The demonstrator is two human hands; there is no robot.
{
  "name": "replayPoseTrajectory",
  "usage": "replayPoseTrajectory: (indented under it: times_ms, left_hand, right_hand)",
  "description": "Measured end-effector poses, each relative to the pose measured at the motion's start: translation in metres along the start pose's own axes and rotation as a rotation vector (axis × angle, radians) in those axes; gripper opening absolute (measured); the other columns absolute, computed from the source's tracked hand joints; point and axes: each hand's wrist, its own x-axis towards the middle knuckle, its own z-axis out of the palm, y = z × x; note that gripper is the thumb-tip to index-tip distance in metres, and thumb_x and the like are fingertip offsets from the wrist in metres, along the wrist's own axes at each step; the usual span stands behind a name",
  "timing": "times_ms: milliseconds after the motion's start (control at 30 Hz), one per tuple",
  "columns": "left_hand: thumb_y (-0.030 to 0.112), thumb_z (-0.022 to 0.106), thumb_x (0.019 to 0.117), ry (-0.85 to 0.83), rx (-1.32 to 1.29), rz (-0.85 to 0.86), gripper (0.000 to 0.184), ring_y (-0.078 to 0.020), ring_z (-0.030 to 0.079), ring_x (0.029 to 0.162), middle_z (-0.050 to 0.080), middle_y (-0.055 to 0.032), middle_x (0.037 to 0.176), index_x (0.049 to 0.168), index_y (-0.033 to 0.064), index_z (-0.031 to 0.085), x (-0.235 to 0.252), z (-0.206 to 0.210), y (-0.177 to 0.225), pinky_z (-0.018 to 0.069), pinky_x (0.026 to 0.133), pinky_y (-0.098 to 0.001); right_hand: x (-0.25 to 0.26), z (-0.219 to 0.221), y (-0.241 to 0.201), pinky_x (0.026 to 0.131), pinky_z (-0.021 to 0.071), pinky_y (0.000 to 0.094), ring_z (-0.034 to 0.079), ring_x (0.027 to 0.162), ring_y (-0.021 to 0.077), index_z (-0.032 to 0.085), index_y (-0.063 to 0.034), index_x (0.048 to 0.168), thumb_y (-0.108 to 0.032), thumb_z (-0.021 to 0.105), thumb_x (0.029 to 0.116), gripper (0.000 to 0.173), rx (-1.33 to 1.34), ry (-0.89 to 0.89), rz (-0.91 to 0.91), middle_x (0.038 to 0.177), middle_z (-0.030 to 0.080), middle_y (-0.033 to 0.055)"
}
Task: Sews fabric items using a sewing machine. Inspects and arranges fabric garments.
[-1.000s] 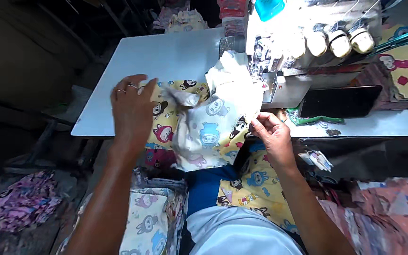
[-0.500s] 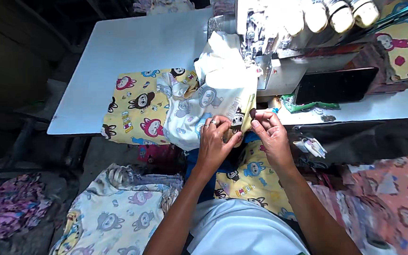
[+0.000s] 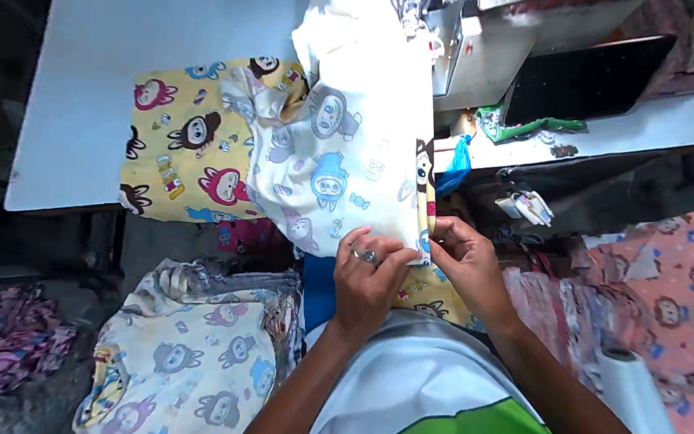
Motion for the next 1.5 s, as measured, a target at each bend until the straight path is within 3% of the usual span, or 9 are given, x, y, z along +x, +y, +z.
replayPoseTrajectory:
  times_ms: [200,333,467,667,733,800,867,967,1500]
  left_hand:
    - [0.017,0.071,0.0887,-0.196,-0.245,-0.308,0.041,-0.0146,0.062,0.095,0.067,-0.0017,0.095,0.128,0.0064,0.067,0.008,0.006,0.0,0.0491,0.088,-0.036]
    - [0.029,0.067,0.0937,-0.232,-0.626,-0.692,0.032,-0.0047,0.062,0.105,0.063,-0.0001,0.118,0.117,0.0072,0.068,0.018,0.001,0.006,0.0544,0.091,-0.0241]
    - [0.012,0.068,0.0947,-0.209,-0.861,-0.933,0.016,-0.0051,0.064,0.087,0.065,0.0017,0.099,0.108,0.0099,0.061,0.032,0.001,0.012,0.0556,0.079,-0.0227]
    - [0.002,0.063,0.097,-0.298,-1.132,-1.132,0.031,-0.01,0.068,0.09,0.069,-0.0037,0.103,0.127,0.0072,0.059,0.038,-0.001,0.009,0.0572,0.086,-0.0263]
    - [0.008,0.067,0.0964,-0.237,-0.98,-1.039,0.019,-0.008,0.067,0.087,0.07,-0.0012,0.099,0.115,0.0056,0.067,0.032,0.001,0.01,0.0574,0.083,-0.0258]
    - [0.014,0.073,0.0926,-0.061,-0.656,-0.737,0.014,-0.0042,0.064,0.092,0.067,0.002,0.104,0.104,0.0073,0.071,0.022,0.002,0.012,0.0567,0.081,-0.0226]
    - [0.02,0.076,0.0922,0.066,-0.311,-0.349,0.013,-0.0086,0.062,0.11,0.066,-0.0011,0.111,0.097,0.0105,0.068,0.018,-0.003,0.01,0.0516,0.095,-0.0249]
    - [0.015,0.073,0.0937,0.064,-0.042,0.002,0.003,-0.0165,0.065,0.104,0.07,-0.0036,0.099,0.094,0.0121,0.072,0.014,-0.007,0.009,0.0449,0.105,-0.0391]
    - [0.012,0.073,0.0937,-0.096,0.118,0.123,0.014,-0.0188,0.066,0.093,0.071,-0.0044,0.092,0.103,0.0179,0.081,0.006,0.004,-0.003,0.0476,0.095,-0.0391]
  right_hand:
    - [-0.006,-0.002,-0.002,0.082,0.06,0.0207,0.069,0.09,0.0052,0.069,-0.0034,0.115,-0.008,0.065,0.0961,0.02,-0.026,0.017,-0.012,0.105,0.07,0.002]
    - [-0.008,-0.002,0.002,0.083,0.0599,0.0205,0.069,0.092,0.0049,0.07,-0.0023,0.113,-0.009,0.065,0.0967,0.019,-0.037,0.02,-0.055,0.106,0.07,0.0022]
    - [-0.008,-0.001,0.004,0.084,0.0599,0.0208,0.069,0.092,0.0045,0.069,-0.002,0.114,-0.008,0.064,0.0974,0.018,-0.046,0.018,-0.083,0.105,0.07,0.0023]
    - [-0.009,-0.003,0.007,0.084,0.0599,0.0216,0.07,0.091,0.0049,0.067,-0.0034,0.116,-0.01,0.065,0.0977,0.019,-0.063,0.027,-0.078,0.103,0.071,0.0015]
    - [-0.01,-0.004,0.007,0.083,0.0605,0.022,0.07,0.09,0.0054,0.068,-0.0034,0.116,-0.01,0.065,0.0977,0.019,-0.061,0.028,-0.074,0.103,0.071,0.0016]
    - [-0.01,-0.004,0.007,0.08,0.0614,0.023,0.07,0.086,0.0068,0.068,-0.0031,0.114,-0.01,0.065,0.0976,0.018,-0.065,0.031,-0.085,0.102,0.07,0.0025]
    - [-0.011,-0.005,0.008,0.077,0.0618,0.0234,0.07,0.084,0.0075,0.069,-0.0029,0.111,-0.011,0.065,0.0974,0.016,-0.076,0.039,-0.106,0.102,0.069,0.0033]
    - [-0.012,-0.006,0.006,0.077,0.0605,0.0206,0.068,0.085,0.0048,0.07,-0.0041,0.109,-0.012,0.064,0.0981,0.015,-0.104,0.037,-0.106,0.103,0.067,0.002]
    - [-0.014,-0.01,0.004,0.08,0.0557,0.0178,0.065,0.09,0.0014,0.071,-0.0038,0.112,-0.014,0.052,0.1037,0.023,-0.106,0.018,-0.088,0.103,0.068,-0.0006]
